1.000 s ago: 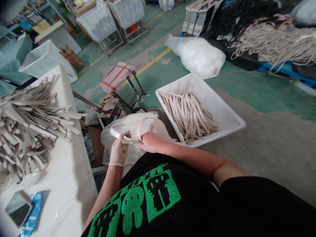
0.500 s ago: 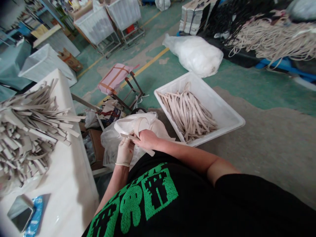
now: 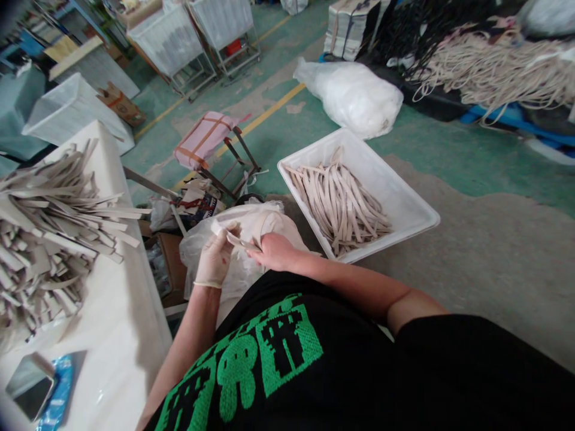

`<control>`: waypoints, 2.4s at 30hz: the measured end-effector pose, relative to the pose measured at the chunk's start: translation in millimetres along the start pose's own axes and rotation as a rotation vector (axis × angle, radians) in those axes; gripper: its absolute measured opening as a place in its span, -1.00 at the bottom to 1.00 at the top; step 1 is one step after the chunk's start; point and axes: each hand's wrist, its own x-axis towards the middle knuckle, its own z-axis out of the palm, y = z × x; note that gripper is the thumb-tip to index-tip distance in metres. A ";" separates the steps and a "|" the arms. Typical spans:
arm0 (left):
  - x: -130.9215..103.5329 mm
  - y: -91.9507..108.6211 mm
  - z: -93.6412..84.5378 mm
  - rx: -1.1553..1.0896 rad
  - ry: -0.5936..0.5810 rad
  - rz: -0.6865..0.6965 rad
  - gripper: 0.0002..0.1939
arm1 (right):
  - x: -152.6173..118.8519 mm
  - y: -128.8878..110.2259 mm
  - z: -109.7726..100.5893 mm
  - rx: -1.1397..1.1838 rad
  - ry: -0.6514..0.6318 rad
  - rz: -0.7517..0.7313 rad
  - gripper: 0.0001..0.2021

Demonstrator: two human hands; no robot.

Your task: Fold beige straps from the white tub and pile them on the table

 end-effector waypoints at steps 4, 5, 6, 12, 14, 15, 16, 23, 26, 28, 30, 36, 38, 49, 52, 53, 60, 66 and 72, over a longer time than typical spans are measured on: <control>26.3 57.6 23.0 0.223 -0.131 0.341 -0.68 | 23.5 -17.3 -26.5 0.068 0.178 -0.118 -0.78; 28.0 67.5 27.0 0.271 -0.152 0.424 -0.70 | 24.8 -20.1 -30.1 0.080 0.196 -0.138 -0.78; 27.3 72.9 29.6 0.309 -0.163 0.491 -0.71 | 23.6 -21.3 -31.5 0.085 0.202 -0.152 -0.77; 3.2 13.5 15.8 0.220 -0.072 0.187 -0.69 | -13.6 2.6 -7.9 -0.073 0.028 -0.021 -0.70; -5.1 -16.4 11.3 0.087 -0.056 -0.014 -0.67 | -27.8 12.8 -1.5 -0.150 -0.038 0.063 -0.68; -8.8 -28.3 10.4 0.019 -0.049 -0.102 -0.66 | -34.3 16.8 -0.2 -0.181 -0.063 0.096 -0.69; -12.2 -37.8 10.3 -0.042 -0.042 -0.182 -0.65 | -40.2 19.9 0.0 -0.207 -0.083 0.122 -0.69; -29.5 -63.0 19.3 -0.209 -0.104 -0.450 -0.68 | -49.5 24.6 -2.0 -0.198 -0.118 0.183 -0.64; -32.7 -65.3 23.6 -0.198 -0.143 -0.434 -0.77 | -34.5 26.0 4.0 -0.120 -0.070 0.206 -0.59; -30.9 -60.9 22.7 -0.197 -0.115 -0.424 -0.80 | -27.3 30.2 8.8 -0.083 -0.022 0.212 -0.60; -26.3 -51.9 17.8 -0.221 -0.074 -0.437 -0.77 | -26.2 38.4 12.6 -0.051 0.041 0.147 -0.66; -16.6 -35.4 5.8 -0.319 -0.034 -0.523 -0.80 | -37.1 62.6 9.2 -0.020 0.304 -0.217 -0.59; -18.8 -39.8 9.0 -0.322 -0.053 -0.548 -0.78 | -34.7 59.5 6.0 -0.116 0.263 -0.311 -0.57; -28.8 -51.6 5.1 -0.260 0.005 -0.541 -0.80 | 3.8 51.8 7.7 -0.251 0.100 -0.447 -0.71; -24.3 -56.9 11.5 -0.325 -0.108 -0.685 -0.49 | -2.5 49.3 4.4 -0.078 0.117 -0.413 -0.75; -21.4 -60.2 14.7 -0.339 -0.151 -0.731 -0.40 | -7.8 46.1 1.3 0.007 0.120 -0.371 -0.79; 36.7 -70.3 8.1 -0.498 0.000 -0.658 -0.47 | -69.8 30.5 -46.9 0.299 -0.087 -0.116 -0.77; 95.6 -7.9 -50.5 -0.484 0.290 -0.265 -0.63 | -110.4 66.0 -69.4 0.450 -0.232 0.055 -0.66; 74.2 26.8 -43.7 -0.299 0.195 -0.045 -0.80 | -88.2 67.5 -46.6 0.659 -0.227 0.000 -0.53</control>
